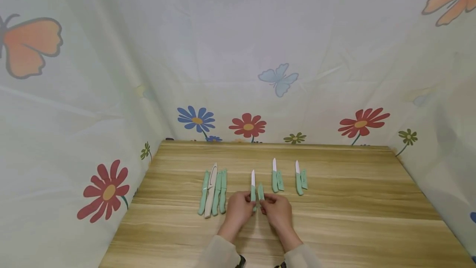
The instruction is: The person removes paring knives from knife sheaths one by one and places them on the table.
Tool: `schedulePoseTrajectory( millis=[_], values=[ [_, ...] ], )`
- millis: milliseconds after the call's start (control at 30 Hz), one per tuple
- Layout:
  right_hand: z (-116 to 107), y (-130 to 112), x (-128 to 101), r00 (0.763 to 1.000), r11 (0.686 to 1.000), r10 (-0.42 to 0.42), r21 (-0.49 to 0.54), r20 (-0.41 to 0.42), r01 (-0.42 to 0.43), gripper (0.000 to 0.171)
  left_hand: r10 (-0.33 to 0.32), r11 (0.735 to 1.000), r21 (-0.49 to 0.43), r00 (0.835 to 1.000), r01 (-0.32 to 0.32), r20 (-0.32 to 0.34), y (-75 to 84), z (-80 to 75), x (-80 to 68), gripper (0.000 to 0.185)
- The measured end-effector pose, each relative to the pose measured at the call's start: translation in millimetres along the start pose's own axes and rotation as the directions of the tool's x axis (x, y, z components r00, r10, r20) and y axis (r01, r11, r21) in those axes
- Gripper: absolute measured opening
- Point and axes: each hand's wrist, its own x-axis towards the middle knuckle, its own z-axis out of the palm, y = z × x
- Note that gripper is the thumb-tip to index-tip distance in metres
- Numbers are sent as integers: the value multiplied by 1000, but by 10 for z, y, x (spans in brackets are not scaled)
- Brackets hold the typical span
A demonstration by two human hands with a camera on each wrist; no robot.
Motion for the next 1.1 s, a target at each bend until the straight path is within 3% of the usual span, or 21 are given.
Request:
schedulePoseTrajectory(
  millis=[333,667,767,900,1100],
  values=[
    [100,14,173,999,997,-20,-69,-42,17,23,24,991,129,1000,-22,-11,48,60,147,11],
    [180,32,255,989,951,-130,-292,-72,103,23,84,963,261,996,-74,-30,66,105,236,13],
    [198,22,275,982,925,-177,-353,-70,142,25,122,945,311,992,-105,-35,48,134,271,16],
    [214,13,307,977,903,-206,-396,-54,168,27,128,940,322,991,-110,-34,46,154,304,27],
    [220,-6,308,984,905,-174,-400,-31,147,30,122,936,335,992,-112,-10,78,144,314,38]
  ],
)
